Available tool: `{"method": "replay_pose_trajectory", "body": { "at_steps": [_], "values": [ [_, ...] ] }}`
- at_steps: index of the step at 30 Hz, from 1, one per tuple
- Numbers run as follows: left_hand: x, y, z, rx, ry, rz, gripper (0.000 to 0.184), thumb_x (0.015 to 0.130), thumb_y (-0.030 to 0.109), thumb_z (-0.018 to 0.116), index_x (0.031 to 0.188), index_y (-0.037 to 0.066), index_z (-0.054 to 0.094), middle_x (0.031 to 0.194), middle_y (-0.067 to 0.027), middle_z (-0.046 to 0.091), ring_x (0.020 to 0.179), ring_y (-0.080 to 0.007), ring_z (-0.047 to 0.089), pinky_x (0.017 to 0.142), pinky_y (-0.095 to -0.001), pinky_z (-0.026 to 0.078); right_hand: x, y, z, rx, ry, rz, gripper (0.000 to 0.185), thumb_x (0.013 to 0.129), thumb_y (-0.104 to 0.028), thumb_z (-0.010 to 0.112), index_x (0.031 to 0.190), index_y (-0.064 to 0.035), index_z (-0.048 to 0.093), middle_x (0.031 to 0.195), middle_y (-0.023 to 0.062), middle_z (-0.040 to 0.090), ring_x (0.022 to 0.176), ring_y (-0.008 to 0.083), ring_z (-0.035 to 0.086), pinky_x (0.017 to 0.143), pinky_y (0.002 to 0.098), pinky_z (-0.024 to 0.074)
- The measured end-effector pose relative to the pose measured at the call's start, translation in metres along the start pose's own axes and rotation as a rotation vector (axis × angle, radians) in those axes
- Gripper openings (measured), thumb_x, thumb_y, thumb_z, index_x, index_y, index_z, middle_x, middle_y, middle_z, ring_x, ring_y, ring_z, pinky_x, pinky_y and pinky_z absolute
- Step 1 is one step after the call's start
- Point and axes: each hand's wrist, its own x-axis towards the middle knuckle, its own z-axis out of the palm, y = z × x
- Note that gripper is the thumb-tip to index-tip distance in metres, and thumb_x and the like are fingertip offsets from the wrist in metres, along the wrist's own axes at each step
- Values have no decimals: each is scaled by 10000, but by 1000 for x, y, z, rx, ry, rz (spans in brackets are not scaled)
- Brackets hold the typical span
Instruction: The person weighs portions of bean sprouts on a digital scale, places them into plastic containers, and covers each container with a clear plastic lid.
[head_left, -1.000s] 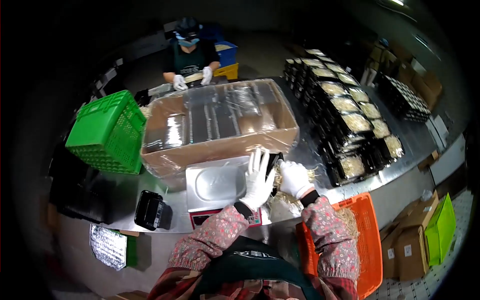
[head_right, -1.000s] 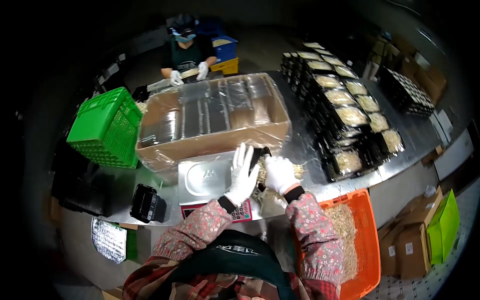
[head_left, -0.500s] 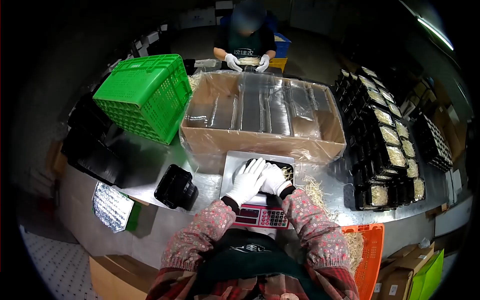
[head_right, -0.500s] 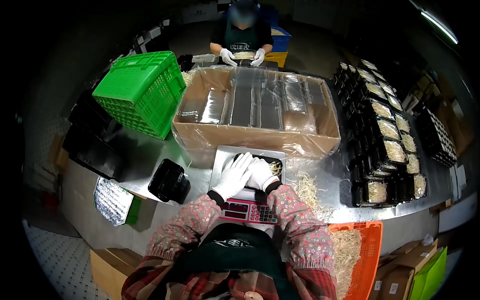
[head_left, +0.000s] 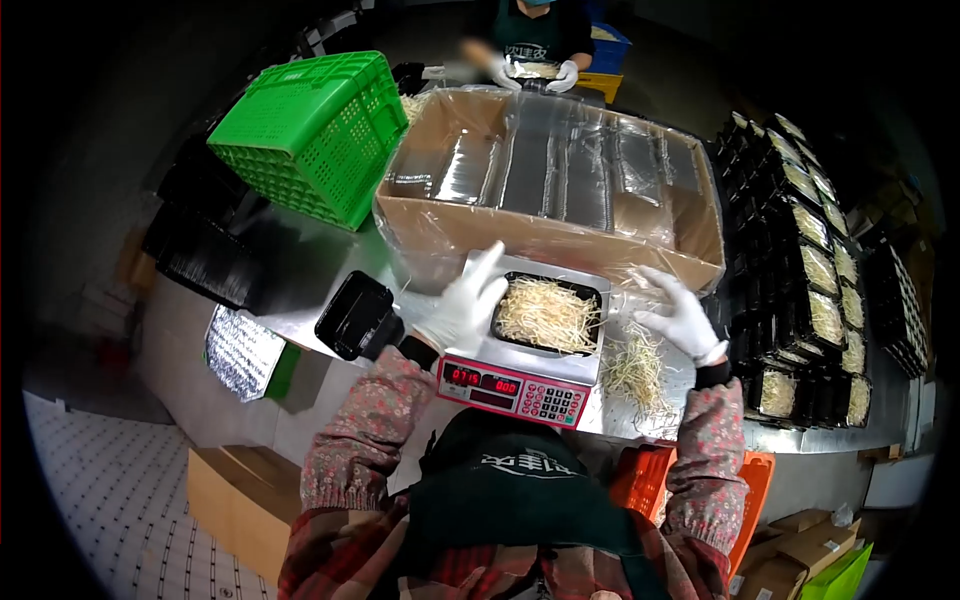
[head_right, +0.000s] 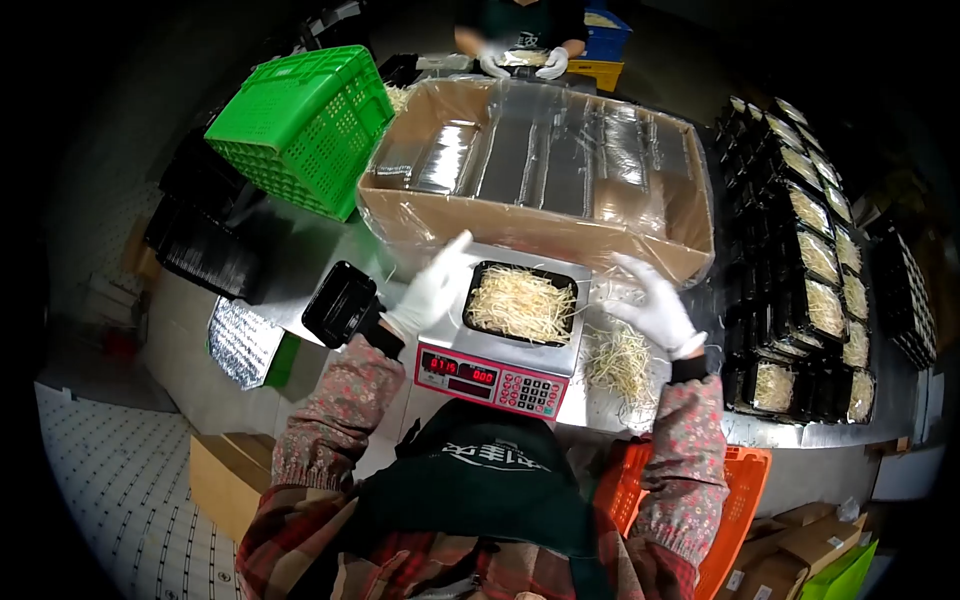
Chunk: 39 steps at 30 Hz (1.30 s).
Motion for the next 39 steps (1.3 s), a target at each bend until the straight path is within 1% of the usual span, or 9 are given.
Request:
{"method": "replay_pose_trajectory", "body": {
  "at_steps": [7,10,12,16,19,26,30,34,39],
  "values": [
    [13,29,22,732,-153,432,696,950,354,623,1516,21,391,1566,-217,379,1465,-399,325,1193,-497,267,10,-6,64,-434,-60,-80,1173,613,-474,918,1542,-55,338,1587,323,245,1478,457,270,1195,469,291],
    [-1,5,63,908,-283,399,691,970,445,549,1534,84,380,1564,-169,390,1437,-365,356,1151,-539,277,22,4,81,-630,-164,-113,1021,611,-450,900,1452,-40,490,1519,317,370,1392,445,413,1128,457,395],
    [-6,-10,69,915,-257,383,680,962,426,562,1526,88,391,1547,-155,414,1417,-362,378,1135,-539,294,23,31,73,-474,-222,-57,763,701,-374,842,1355,-58,608,1104,235,691,1001,357,685,889,422,539],
    [-1,-11,97,954,-112,236,684,944,443,573,1519,111,407,1537,-147,430,1399,-350,407,1129,-560,304,16,20,80,-503,-175,-115,262,792,-247,743,1007,-98,747,858,191,714,829,378,699,773,466,558],
    [-6,-19,101,976,-93,246,708,939,443,589,1531,109,392,1560,-149,406,1430,-349,379,1139,-566,290,17,25,91,-508,-138,-61,154,806,-226,724,855,-81,739,808,182,704,796,370,695,745,454,556],
    [-3,12,79,681,-132,153,905,853,528,699,1536,41,359,1576,-186,370,1455,-383,340,1181,-528,226,14,-6,3,-97,-91,92,154,840,-140,753,939,-23,766,809,193,713,711,273,698,683,368,540],
    [-17,18,54,384,82,231,942,789,180,822,1538,-36,293,1509,-221,422,1397,-312,413,1162,-400,324,17,-44,0,113,53,-19,154,877,-81,733,998,12,757,871,134,748,780,179,707,720,315,545],
    [-31,13,54,-399,238,38,880,779,118,782,1522,-10,330,1447,-181,461,1382,-299,429,1160,-383,353,36,-42,59,144,97,-307,184,876,-140,735,1016,-21,752,936,132,734,865,247,708,785,339,551],
    [-40,37,27,-88,52,-8,934,766,34,735,1550,-4,229,1521,-157,370,1447,-248,317,1194,-362,281,44,20,125,-189,108,-269,233,880,-215,714,1056,-65,741,943,107,673,986,293,650,893,386,509]
  ]
}}
